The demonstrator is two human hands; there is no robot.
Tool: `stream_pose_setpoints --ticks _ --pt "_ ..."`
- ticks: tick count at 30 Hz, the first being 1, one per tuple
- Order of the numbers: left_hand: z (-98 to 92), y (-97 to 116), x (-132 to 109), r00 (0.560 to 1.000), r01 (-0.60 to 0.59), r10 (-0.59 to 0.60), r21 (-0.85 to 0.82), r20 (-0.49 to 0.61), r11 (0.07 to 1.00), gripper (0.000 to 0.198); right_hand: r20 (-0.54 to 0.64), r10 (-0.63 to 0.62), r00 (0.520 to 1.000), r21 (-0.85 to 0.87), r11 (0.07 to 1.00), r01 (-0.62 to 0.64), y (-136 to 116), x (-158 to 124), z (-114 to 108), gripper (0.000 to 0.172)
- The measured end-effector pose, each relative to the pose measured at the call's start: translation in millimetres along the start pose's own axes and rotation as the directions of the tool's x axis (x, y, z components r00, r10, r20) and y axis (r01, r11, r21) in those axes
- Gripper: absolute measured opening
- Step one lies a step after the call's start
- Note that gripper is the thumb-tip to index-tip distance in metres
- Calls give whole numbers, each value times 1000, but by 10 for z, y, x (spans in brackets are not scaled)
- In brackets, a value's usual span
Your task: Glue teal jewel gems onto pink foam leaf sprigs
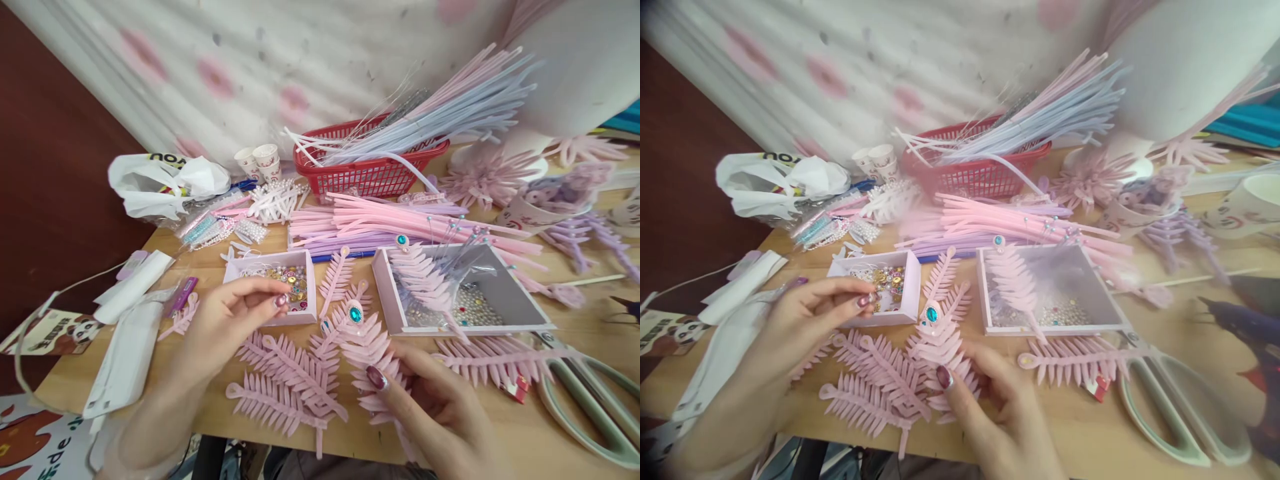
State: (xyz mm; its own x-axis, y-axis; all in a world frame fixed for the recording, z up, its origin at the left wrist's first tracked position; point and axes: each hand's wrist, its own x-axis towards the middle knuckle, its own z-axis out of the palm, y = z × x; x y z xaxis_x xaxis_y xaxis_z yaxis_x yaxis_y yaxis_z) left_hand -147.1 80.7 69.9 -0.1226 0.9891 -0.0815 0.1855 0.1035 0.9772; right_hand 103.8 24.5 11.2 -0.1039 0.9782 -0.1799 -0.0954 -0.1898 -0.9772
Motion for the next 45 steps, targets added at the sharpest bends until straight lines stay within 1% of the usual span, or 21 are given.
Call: stream_pose_setpoints --ticks 2,4,5,6,7,8,10,12,14,16,17,20,23,26,28,30,33,35,37,41,45 --pt "99 -7 -144 997 74 -76 -111 -9 991 20 15 8 1000 26 1000 -8 -15 0 3 40" --pt "200 -24 -268 990 124 -133 -194 -37 973 20 22 6 1000 33 999 -7 -29 -4 5 43" --pt "251 -37 -321 987 129 -146 -226 -61 965 20 20 -1 1000 24 1000 0 -32 -8 5 44" --pt "302 -53 -369 988 109 -133 -245 -85 964 20 16 -13 1000 12 1000 13 -32 -13 5 43" --pt "352 -70 -411 991 63 -90 -240 -104 969 20 9 -32 999 -4 999 32 -30 -20 4 41" --pt "403 -87 -450 992 -3 -23 -212 -120 977 22 2 -59 998 -22 998 59 -25 -27 2 38" --pt "501 -110 -513 978 -168 153 -99 -143 981 30 -12 -133 991 -79 988 132 -10 -44 -1 31" --pt "591 -110 -556 932 -324 326 38 -157 945 35 -25 -210 977 -151 967 204 11 -59 -9 24" --pt "669 -90 -579 874 -446 466 152 -137 882 34 -38 -262 964 -210 946 249 34 -70 -23 22" --pt "728 -73 -584 828 -524 553 230 -87 820 30 -24 -284 959 -239 933 270 51 -74 -45 22" --pt "751 -71 -583 815 -543 575 258 -67 799 29 -8 -282 959 -245 931 272 55 -73 -56 23" --pt "792 -99 -571 796 -562 604 329 -32 759 29 44 -265 963 -248 931 267 48 -63 -84 25" --pt "809 -140 -553 777 -588 629 366 10 721 30 49 -278 959 -237 930 281 21 -54 -91 26" --pt "828 -165 -532 765 -608 644 364 29 706 29 48 -276 960 -184 942 280 -7 -53 -81 24" --pt "850 -179 -521 760 -613 649 358 25 704 29 46 -241 969 -141 959 245 -19 -60 -70 23" --pt "875 -196 -515 766 -607 643 344 10 717 27 35 -193 981 -100 976 196 -21 -70 -61 25" --pt "900 -213 -516 784 -568 617 329 -61 754 22 12 -135 991 -51 989 135 -8 -87 -53 32" --pt "900 -209 -517 784 -558 615 342 -82 756 21 11 -112 994 -45 993 113 2 -96 -50 37" --pt "892 -194 -517 772 -571 633 371 -62 733 23 6 -111 994 -60 992 111 9 -102 -49 38" --pt "874 -172 -520 747 -596 664 411 -33 690 24 -12 -122 992 -66 990 121 11 -105 -48 34" --pt "869 -195 -537 729 -612 685 442 -8 656 24 15 -100 995 -59 993 101 -2 -104 -50 40"
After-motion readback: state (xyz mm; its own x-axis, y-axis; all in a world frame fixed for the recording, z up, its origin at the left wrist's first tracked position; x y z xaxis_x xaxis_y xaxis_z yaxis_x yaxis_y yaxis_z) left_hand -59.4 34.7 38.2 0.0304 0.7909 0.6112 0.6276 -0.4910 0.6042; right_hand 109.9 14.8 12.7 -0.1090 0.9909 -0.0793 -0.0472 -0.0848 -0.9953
